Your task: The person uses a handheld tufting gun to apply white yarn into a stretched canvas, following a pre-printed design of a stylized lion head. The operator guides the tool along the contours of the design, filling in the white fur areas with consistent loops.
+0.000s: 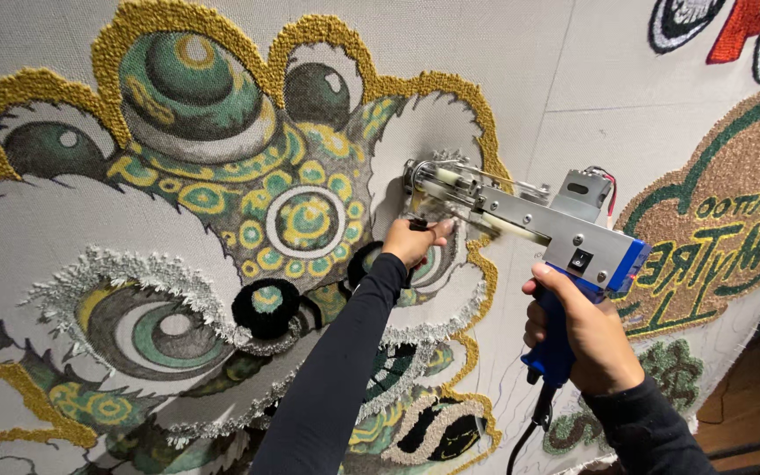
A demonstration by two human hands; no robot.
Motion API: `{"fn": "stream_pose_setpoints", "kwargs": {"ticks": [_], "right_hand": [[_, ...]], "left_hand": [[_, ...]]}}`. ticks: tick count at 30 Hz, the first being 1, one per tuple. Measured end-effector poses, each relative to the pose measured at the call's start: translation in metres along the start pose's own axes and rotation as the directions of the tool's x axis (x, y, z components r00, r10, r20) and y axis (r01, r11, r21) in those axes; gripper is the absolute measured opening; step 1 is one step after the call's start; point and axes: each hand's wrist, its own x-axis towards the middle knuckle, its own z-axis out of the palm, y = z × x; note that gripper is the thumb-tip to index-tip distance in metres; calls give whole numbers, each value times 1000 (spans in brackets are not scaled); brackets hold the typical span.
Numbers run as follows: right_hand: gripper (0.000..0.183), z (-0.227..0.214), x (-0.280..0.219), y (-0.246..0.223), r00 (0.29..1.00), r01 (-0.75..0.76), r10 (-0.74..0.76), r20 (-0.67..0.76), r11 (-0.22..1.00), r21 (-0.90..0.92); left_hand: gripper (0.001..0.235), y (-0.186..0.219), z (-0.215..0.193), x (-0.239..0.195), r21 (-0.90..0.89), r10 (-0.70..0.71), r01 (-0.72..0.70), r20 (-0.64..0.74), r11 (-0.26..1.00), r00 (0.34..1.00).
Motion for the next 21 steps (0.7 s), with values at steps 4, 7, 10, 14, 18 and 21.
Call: {"fn": "stream_pose_setpoints", "kwargs": {"ticks": [4, 7, 10, 14, 18, 21], "right_hand": [[35, -11, 1, -5, 1000, 5, -4, 30, 1000, -6], [37, -31, 0, -12, 998, 26, -24, 52, 999, -39], [39, -57, 2, -18, 998, -8, 11, 67, 999, -45], [41, -93, -1, -21, 993, -31, 32, 116, 999, -13], [44, -118, -15, -21, 992, -66, 64, 108, 998, 10], [46, -131, -22, -20, 992, -22, 19, 129, 1000, 21]], "left_hand": [[45, 0, 2, 4, 50, 58, -62, 72, 997, 996], [38, -13, 9, 12, -105, 163, -142, 244, 984, 956], [36, -18, 23, 13, -236, 196, -116, 347, 965, 917], [34, -8, 46, -17, -268, 99, -9, 326, 963, 940], [33, 12, 66, -44, -254, 104, -28, 291, 967, 951], [29, 21, 74, -53, -199, 140, -88, 268, 976, 953]]}}
